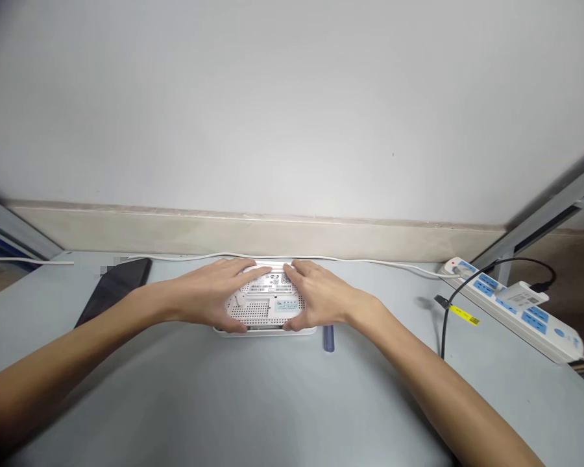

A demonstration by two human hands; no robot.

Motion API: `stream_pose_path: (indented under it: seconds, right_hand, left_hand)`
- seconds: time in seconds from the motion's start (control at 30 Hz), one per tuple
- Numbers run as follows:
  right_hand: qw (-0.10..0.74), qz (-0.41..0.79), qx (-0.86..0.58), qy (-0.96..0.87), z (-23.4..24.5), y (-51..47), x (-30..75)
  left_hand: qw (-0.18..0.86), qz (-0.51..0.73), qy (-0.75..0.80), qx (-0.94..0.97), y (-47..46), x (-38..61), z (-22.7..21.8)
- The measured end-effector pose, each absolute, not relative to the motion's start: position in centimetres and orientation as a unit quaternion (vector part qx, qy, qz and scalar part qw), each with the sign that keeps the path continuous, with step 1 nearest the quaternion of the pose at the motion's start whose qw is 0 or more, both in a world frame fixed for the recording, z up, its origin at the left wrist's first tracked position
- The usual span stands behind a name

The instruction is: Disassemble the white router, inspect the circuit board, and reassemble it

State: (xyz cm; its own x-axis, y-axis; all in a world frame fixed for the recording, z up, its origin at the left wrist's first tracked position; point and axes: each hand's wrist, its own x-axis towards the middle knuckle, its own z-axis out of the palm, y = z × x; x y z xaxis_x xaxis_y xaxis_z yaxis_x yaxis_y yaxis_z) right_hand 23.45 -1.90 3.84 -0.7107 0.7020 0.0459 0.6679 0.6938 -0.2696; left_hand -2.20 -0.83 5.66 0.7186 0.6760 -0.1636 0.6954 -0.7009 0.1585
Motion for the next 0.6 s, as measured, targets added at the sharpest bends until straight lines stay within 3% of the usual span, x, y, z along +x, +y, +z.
stream_pose_path:
  seconds: [0.6]
  right_hand:
    - [0.052,0.125,-0.369,-0.919,3.65,-2.18,23.30]
  left_hand:
    - [0.117,-0.049,0.377,0.918,-0.90,-2.13,5.05]
